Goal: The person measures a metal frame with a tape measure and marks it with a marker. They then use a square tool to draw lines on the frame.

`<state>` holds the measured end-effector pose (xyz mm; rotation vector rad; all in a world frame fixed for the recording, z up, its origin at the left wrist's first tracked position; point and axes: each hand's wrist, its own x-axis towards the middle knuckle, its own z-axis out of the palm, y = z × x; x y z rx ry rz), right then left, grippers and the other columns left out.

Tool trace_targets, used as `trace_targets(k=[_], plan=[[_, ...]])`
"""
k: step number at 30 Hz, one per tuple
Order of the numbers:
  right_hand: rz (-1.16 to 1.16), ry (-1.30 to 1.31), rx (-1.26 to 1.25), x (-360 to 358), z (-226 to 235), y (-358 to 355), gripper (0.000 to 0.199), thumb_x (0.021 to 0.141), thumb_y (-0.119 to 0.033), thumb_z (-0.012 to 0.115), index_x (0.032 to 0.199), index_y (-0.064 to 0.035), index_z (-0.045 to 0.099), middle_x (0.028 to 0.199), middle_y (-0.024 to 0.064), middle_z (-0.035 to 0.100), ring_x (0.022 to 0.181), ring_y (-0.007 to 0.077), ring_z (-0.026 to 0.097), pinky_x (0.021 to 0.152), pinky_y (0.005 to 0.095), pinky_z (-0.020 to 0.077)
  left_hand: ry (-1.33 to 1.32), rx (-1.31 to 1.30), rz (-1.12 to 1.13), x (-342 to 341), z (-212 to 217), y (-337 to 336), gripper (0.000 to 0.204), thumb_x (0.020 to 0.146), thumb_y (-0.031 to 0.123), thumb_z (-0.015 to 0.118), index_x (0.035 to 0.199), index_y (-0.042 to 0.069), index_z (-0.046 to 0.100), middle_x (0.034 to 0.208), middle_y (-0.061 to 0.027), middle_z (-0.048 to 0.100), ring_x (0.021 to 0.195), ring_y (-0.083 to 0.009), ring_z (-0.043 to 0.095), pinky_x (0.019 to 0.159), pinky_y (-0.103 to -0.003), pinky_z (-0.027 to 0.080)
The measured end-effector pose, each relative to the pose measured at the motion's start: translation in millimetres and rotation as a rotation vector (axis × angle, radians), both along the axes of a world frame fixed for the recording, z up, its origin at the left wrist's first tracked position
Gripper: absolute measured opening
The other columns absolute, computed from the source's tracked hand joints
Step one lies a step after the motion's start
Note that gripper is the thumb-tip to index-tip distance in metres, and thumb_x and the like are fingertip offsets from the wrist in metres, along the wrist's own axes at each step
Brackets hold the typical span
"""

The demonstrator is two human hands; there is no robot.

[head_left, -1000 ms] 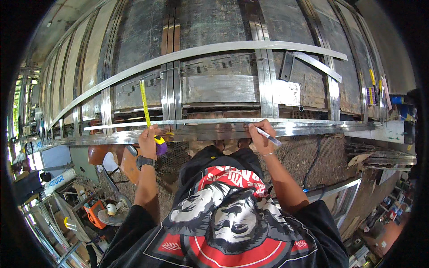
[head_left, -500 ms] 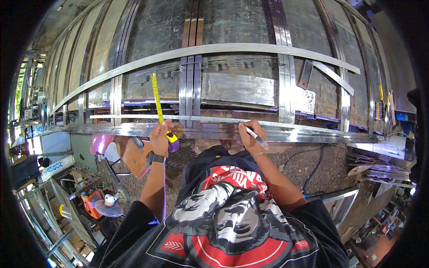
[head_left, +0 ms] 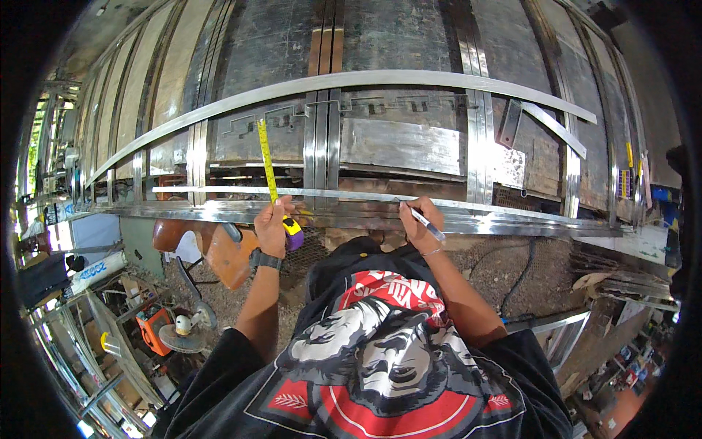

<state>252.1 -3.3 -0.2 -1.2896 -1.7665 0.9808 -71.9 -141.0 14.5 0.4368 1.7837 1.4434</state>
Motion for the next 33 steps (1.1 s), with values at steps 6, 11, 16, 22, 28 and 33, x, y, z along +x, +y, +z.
trace_targets(k=[6,11,16,22,28,33], plan=[[-0.011,0.003,-0.036,-0.8,5.1,-2.2,0.02,0.09,-0.019,0.079,0.084,-0.0047,0.066,0.072,0.0128,0.066,0.062,0.0261,0.065,0.06,0.036,0.0514,-0.01,-0.012,-0.002,1.9,8.9,2.5,0.033,0.11,0.024,0.06,0.119,-0.004,0.074,0.09,-0.0047,0.072,0.078,-0.0118,0.067,0.07,-0.03,0.058],[0.002,0.014,0.023,-0.5,-0.3,-1.2,0.02,0.089,-0.017,0.08,0.083,-0.0045,0.065,0.072,0.0128,0.065,0.061,0.0255,0.065,0.06,0.0358,0.0514,-0.023,-0.006,-0.007,-0.6,4.9,1.8,0.033,0.11,0.024,0.06,0.119,-0.004,0.074,0.091,-0.0048,0.072,0.081,-0.0118,0.066,0.072,-0.03,0.058],[0.01,0.027,0.058,0.4,2.0,1.3,0.02,0.089,-0.017,0.08,0.084,-0.0042,0.065,0.072,0.0126,0.066,0.061,0.025,0.065,0.059,0.0358,0.0513,0.009,-0.033,-0.017,-0.7,3.2,1.4,0.034,0.111,0.025,0.059,0.119,-0.004,0.075,0.092,-0.0041,0.071,0.083,-0.0116,0.066,0.073,-0.03,0.058],[-0.091,0.007,-0.195,10.0,-6.4,-1.8,0.023,0.093,-0.017,0.08,0.087,-0.003,0.063,0.075,0.0108,0.07,0.064,0.0145,0.065,0.06,0.0298,0.0518,-0.035,-0.021,-0.021,1.0,2.0,-0.3,0.038,0.11,0.031,0.062,0.122,-0.003,0.074,0.094,-0.0031,0.072,0.08,-0.0092,0.063,0.071,-0.028,0.056],[-0.041,0.141,-0.207,17.6,-11.8,2.8,0.024,0.092,-0.019,0.081,0.088,-0.0033,0.063,0.073,0.0062,0.07,0.067,0.0086,0.061,0.062,0.0289,0.0522,0.05,-0.053,-0.005,1.5,1.4,1.9,0.039,0.11,0.033,0.061,0.121,-0.002,0.074,0.095,-0.0034,0.073,0.081,-0.0101,0.065,0.072,-0.028,0.056],[0.121,0.108,-0.232,-19.2,21.0,5.9,0.023,0.091,-0.019,0.081,0.086,-0.0049,0.063,0.07,0.0034,0.068,0.065,0.0071,0.061,0.059,0.0281,0.0504,0.093,-0.038,-0.01,2.9,1.3,4.3,0.038,0.109,0.031,0.062,0.121,-0.003,0.075,0.093,-0.0039,0.075,0.081,-0.0103,0.066,0.073,-0.027,0.055]])
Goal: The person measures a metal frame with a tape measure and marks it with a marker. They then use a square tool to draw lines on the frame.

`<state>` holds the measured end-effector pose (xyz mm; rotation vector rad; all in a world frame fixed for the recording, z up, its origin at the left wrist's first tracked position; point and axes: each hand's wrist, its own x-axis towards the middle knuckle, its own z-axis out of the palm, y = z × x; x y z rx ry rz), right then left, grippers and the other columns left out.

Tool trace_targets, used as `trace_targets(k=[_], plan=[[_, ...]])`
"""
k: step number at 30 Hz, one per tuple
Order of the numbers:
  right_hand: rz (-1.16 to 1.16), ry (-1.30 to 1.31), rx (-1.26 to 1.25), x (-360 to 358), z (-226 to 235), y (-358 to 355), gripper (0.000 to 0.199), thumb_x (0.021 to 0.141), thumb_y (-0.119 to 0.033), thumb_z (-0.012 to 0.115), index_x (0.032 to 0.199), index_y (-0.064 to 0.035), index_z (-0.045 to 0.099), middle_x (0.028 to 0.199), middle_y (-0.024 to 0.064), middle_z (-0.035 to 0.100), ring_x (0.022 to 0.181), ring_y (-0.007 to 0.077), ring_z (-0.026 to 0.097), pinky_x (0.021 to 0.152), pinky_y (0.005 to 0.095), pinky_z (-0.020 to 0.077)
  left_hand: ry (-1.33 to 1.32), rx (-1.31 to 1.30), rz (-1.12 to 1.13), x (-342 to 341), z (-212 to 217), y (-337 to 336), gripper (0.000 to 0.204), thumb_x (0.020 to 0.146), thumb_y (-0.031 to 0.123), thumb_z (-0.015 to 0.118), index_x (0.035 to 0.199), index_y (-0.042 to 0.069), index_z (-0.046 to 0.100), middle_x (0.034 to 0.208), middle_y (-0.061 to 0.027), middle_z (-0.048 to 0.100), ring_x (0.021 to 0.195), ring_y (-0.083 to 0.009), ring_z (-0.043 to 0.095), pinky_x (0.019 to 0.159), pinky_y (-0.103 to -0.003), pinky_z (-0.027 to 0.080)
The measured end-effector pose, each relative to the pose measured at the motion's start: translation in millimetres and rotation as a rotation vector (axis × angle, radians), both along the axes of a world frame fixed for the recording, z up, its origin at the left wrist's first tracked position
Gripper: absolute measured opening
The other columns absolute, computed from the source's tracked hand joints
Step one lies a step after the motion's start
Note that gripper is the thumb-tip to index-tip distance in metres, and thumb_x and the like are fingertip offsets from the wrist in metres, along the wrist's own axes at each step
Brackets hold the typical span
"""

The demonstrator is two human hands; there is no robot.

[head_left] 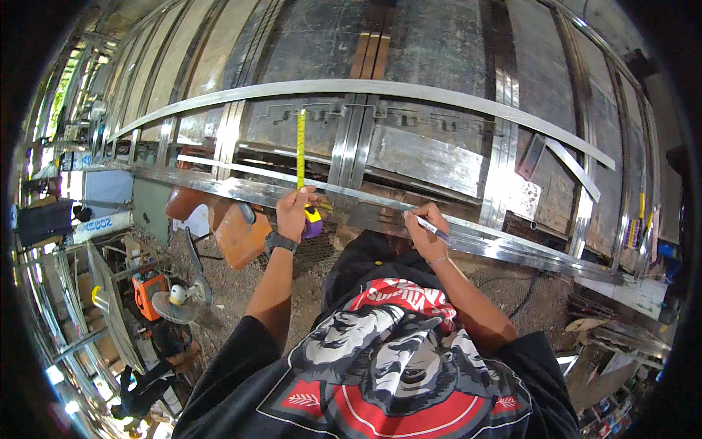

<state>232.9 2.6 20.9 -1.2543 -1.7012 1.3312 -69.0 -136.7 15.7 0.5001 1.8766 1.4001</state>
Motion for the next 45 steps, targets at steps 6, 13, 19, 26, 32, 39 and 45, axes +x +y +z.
trace_targets(k=[6,13,19,26,32,39,45], plan=[[0.098,0.162,-0.146,-54.2,6.3,-2.2,0.021,0.093,-0.016,0.079,0.086,-0.0046,0.062,0.069,0.0001,0.065,0.065,0.004,0.058,0.057,0.0258,0.0465,-0.097,-0.028,-0.061,-15.0,-3.4,-6.4,0.037,0.11,0.029,0.06,0.12,-0.005,0.074,0.09,-0.0044,0.074,0.077,-0.0115,0.067,0.074,-0.027,0.055],[0.01,0.158,-0.084,-107.6,-10.2,-29.3,0.019,0.093,-0.015,0.079,0.088,-0.0039,0.064,0.069,0.0017,0.066,0.063,0.0049,0.058,0.056,0.0261,0.0466,0.286,-0.229,-0.32,-76.6,10.8,-25.0,0.029,0.107,0.024,0.063,0.116,0.0,0.077,0.079,-0.0077,0.07,0.071,-0.0128,0.061,0.068,-0.032,0.05],[-0.075,-0.035,0.03,-114.6,-26.2,-37.3,0.019,0.091,-0.015,0.08,0.088,-0.0032,0.065,0.069,0.0079,0.068,0.062,0.0118,0.065,0.059,0.0303,0.0519,0.534,-0.228,-0.517,-148.8,16.0,-31.0,0.024,0.108,0.019,0.062,0.111,-0.001,0.076,0.088,-0.0081,0.064,0.077,-0.0167,0.062,0.069,-0.031,0.049],[-0.058,-0.013,0.164,-116.6,-28.5,-39.6,0.017,0.093,-0.008,0.078,0.09,-0.0023,0.063,0.074,0.0049,0.07,0.067,0.0072,0.065,0.059,0.0268,0.0509,0.491,-0.103,-0.532,-162.4,12.1,-11.2,0.025,0.107,0.017,0.062,0.113,-0.002,0.076,0.089,-0.0097,0.056,0.077,-0.0213,0.055,0.07,-0.035,0.044],[-0.071,-0.022,0.123,-119.9,-28.5,-39.9,0.017,0.091,-0.013,0.079,0.09,-0.0024,0.065,0.072,0.0109,0.07,0.064,0.0157,0.067,0.059,0.0316,0.0522,0.565,-0.126,-0.549,-169.8,7.4,-8.5,0.024,0.106,0.018,0.063,0.111,-0.001,0.077,0.08,-0.0103,0.052,0.076,-0.0219,0.054,0.069,-0.035,0.043],[-0.077,-0.023,0.113,-118.0,-25.3,-39.5,0.017,0.091,-0.012,0.078,0.089,-0.0023,0.064,0.071,0.0084,0.069,0.065,0.0103,0.065,0.059,0.0298,0.0513,0.545,-0.114,-0.535,-171.0,2.8,-10.3,0.029,0.106,0.022,0.066,0.097,-0.005,0.07,0.088,-0.0136,0.057,0.073,-0.0269,0.058,0.066,-0.038,0.046],[-0.042,-0.09,0.104,-115.6,-24.0,-38.2,0.018,0.094,-0.011,0.078,0.088,-0.0025,0.063,0.077,0.0045,0.072,0.069,0.0064,0.064,0.062,0.0262,0.0516,0.583,-0.041,-0.559,-171.8,1.3,-10.5,0.028,0.106,0.021,0.066,0.095,-0.004,0.07,0.092,-0.0146,0.058,0.074,-0.0309,0.06,0.069,-0.039,0.048]])
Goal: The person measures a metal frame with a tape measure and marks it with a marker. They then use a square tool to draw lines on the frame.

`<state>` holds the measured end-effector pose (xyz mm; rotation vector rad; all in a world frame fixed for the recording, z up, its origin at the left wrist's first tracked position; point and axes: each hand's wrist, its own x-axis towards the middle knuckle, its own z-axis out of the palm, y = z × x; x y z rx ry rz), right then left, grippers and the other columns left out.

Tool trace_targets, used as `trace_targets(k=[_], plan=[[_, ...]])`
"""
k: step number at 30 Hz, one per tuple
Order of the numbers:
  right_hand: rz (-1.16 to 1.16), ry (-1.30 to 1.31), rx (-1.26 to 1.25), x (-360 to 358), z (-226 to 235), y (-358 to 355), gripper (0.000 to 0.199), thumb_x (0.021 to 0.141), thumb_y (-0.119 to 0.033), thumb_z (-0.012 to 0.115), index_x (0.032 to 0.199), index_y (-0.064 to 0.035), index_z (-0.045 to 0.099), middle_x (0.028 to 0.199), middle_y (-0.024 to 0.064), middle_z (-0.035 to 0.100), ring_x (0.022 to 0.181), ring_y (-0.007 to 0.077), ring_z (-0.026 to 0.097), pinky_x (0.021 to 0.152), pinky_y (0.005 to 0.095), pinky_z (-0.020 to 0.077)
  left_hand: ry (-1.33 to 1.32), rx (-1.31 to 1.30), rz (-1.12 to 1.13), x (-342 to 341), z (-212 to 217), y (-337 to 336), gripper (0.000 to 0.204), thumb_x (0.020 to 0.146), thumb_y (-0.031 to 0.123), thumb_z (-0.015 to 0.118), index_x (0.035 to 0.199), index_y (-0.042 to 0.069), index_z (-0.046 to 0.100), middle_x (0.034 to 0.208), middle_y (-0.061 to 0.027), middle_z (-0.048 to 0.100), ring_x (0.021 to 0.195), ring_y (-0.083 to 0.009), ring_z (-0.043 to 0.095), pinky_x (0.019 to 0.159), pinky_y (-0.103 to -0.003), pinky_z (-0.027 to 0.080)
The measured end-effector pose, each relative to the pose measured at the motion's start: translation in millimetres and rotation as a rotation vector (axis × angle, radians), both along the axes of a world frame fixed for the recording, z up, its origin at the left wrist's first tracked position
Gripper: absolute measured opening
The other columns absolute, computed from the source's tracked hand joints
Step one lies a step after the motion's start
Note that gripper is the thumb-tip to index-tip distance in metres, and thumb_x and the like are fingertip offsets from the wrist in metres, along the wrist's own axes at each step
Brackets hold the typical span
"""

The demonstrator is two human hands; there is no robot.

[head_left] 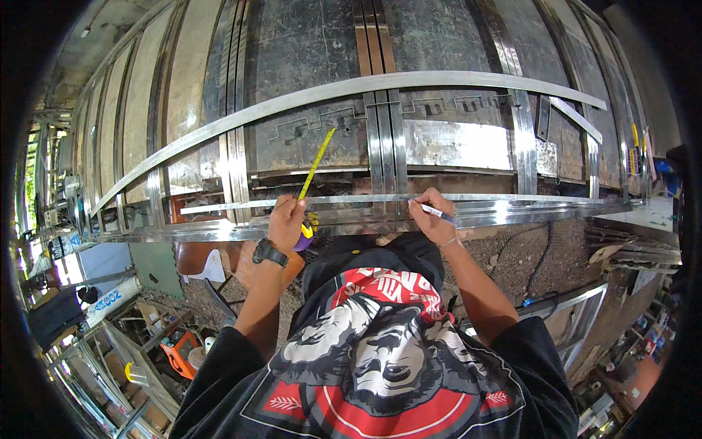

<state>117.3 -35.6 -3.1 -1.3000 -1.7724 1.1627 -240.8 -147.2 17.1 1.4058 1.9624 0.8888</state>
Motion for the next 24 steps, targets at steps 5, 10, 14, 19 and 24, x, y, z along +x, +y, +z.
trace_targets(k=[5,10,14,19,24], plan=[[-0.293,0.257,-0.241,5.8,-18.1,1.4,0.019,0.096,-0.015,0.076,0.093,-0.0024,0.062,0.074,0.002,0.066,0.062,0.0095,0.064,0.056,0.0271,0.0517,0.1,-0.166,-0.143,-7.1,4.7,7.9,0.024,0.107,0.023,0.061,0.109,0.002,0.074,0.085,-0.014,0.063,0.084,-0.0297,0.066,0.074,-0.041,0.052],[-0.447,0.433,-0.351,-4.2,31.5,2.1,0.023,0.101,-0.021,0.074,0.108,-0.0023,0.064,0.081,0.0022,0.069,0.058,0.0082,0.065,0.052,0.0244,0.0532,0.057,-0.357,-0.195,1.7,17.9,23.4,0.025,0.107,0.031,0.061,0.111,0.007,0.064,0.079,-0.0135,0.067,0.076,-0.0319,0.07,0.069,-0.043,0.052],[-0.511,0.4,-0.294,-8.6,36.3,-7.6,0.026,0.102,-0.021,0.072,0.121,-0.0034,0.068,0.094,0.0055,0.074,0.068,0.0119,0.07,0.057,0.0251,0.0561,0.047,-0.35,-0.325,2.3,20.8,37.1,0.025,0.106,0.031,0.063,0.118,0.009,0.064,0.082,-0.0132,0.069,0.078,-0.0318,0.071,0.068,-0.042,0.052],[-0.261,-0.088,0.42,-5.5,11.3,-3.1,0.024,0.103,-0.012,0.068,0.125,-0.0062,0.069,0.114,0.0146,0.072,0.098,0.0214,0.071,0.077,0.0319,0.0593,0.063,-0.16,-0.484,-3.8,5.7,49.2,0.024,0.101,0.028,0.069,0.113,0.008,0.072,0.095,-0.0115,0.068,0.088,-0.0298,0.07,0.075,-0.041,0.053],[-0.14,-0.096,0.405,-24.3,10.9,-0.6,0.033,0.097,-0.002,0.069,0.129,-0.0091,0.067,0.121,0.0165,0.07,0.103,0.0323,0.068,0.094,0.0449,0.0545,0.083,-0.241,-0.573,-3.1,10.7,69.9,0.024,0.1,0.03,0.069,0.109,0.01,0.079,0.102,-0.0103,0.068,0.098,-0.0299,0.068,0.086,-0.04,0.053]])
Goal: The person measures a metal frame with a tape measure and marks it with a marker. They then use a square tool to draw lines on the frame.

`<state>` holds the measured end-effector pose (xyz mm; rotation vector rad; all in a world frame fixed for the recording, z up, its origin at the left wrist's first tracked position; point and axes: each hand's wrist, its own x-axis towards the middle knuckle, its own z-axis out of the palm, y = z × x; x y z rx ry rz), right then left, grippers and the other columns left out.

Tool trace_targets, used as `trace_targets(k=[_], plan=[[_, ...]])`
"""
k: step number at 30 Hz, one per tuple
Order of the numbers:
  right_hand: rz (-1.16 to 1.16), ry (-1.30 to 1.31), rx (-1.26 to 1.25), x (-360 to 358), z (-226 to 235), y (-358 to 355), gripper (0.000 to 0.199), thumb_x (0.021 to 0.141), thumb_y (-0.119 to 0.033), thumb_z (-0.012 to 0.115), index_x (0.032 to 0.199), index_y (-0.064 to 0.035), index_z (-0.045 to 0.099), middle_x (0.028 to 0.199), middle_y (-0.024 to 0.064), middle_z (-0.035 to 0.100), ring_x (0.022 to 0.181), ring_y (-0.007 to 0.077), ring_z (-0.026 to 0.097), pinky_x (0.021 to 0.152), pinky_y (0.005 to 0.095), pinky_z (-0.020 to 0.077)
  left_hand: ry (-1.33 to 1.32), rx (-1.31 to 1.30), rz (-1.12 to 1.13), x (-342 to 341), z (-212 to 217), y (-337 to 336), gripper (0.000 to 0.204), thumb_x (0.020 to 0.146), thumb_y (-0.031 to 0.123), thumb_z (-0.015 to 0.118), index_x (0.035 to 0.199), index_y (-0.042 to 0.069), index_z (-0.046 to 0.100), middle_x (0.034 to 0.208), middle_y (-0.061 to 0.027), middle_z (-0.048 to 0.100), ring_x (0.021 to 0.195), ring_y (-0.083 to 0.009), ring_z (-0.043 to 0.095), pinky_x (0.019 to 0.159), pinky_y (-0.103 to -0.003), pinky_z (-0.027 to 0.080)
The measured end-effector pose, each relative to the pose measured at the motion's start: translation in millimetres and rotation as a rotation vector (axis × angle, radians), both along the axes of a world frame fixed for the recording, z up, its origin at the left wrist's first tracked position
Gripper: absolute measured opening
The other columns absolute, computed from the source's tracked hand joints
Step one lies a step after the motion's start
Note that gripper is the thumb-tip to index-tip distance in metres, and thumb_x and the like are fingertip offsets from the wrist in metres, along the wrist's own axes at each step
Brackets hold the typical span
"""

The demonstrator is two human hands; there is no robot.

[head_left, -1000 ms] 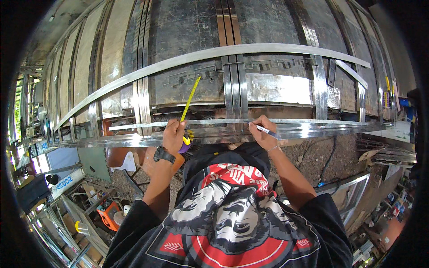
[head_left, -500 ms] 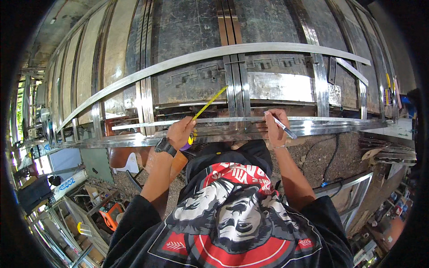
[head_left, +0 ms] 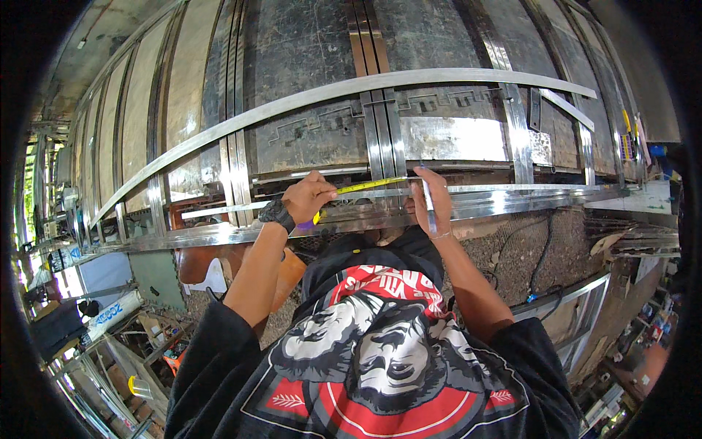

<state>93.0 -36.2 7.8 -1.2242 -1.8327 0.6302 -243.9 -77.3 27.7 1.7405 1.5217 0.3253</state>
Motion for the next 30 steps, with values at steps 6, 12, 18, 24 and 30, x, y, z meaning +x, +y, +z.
trace_targets(k=[6,12,18,24,30], plan=[[0.133,-0.12,-0.004,-9.4,-7.3,5.3,0.03,0.097,-0.004,0.067,0.126,-0.0065,0.068,0.12,0.0151,0.072,0.107,0.0362,0.067,0.096,0.044,0.0522,-0.056,0.045,-0.051,-4.8,-16.5,6.4,0.025,0.099,0.029,0.071,0.114,0.011,0.08,0.104,-0.0092,0.072,0.098,-0.0289,0.07,0.086,-0.038,0.055],[0.131,-0.104,-0.018,-11.3,-5.7,6.0,0.028,0.097,-0.001,0.064,0.124,-0.0066,0.068,0.114,0.0148,0.072,0.103,0.0358,0.067,0.091,0.043,0.0524,0.05,-0.128,0.07,6.6,-6.3,9.1,0.03,0.098,0.04,0.071,0.113,0.015,0.081,0.103,-0.0119,0.079,0.096,-0.0321,0.074,0.086,-0.041,0.057],[0.111,-0.1,-0.076,-9.3,-11.0,7.3,0.031,0.094,0.002,0.063,0.123,-0.0078,0.069,0.108,0.0141,0.071,0.102,0.0354,0.066,0.089,0.0431,0.0532,0.159,-0.151,0.076,18.2,6.0,12.8,0.031,0.096,0.041,0.072,0.11,0.016,0.082,0.101,-0.0122,0.079,0.094,-0.0328,0.075,0.085,-0.043,0.058],[0.084,-0.078,-0.115,-10.8,-14.5,5.2,0.032,0.095,0.005,0.062,0.123,-0.0085,0.068,0.106,0.0137,0.07,0.1,0.0342,0.066,0.086,0.0419,0.0543,0.193,-0.129,0.049,19.1,-0.5,12.9,0.03,0.095,0.04,0.072,0.109,0.016,0.082,0.101,-0.0132,0.079,0.093,-0.0351,0.075,0.083,-0.045,0.058],[0.078,-0.074,-0.067,-12.2,-15.2,7.3,0.029,0.095,-0.001,0.065,0.121,-0.0136,0.069,0.106,0.015,0.071,0.097,0.0372,0.067,0.082,0.0448,0.0545,0.16,-0.132,0.073,17.8,-7.6,12.7,0.028,0.094,0.039,0.073,0.107,0.015,0.083,0.1,-0.0146,0.078,0.092,-0.0361,0.074,0.081,-0.046,0.058]])
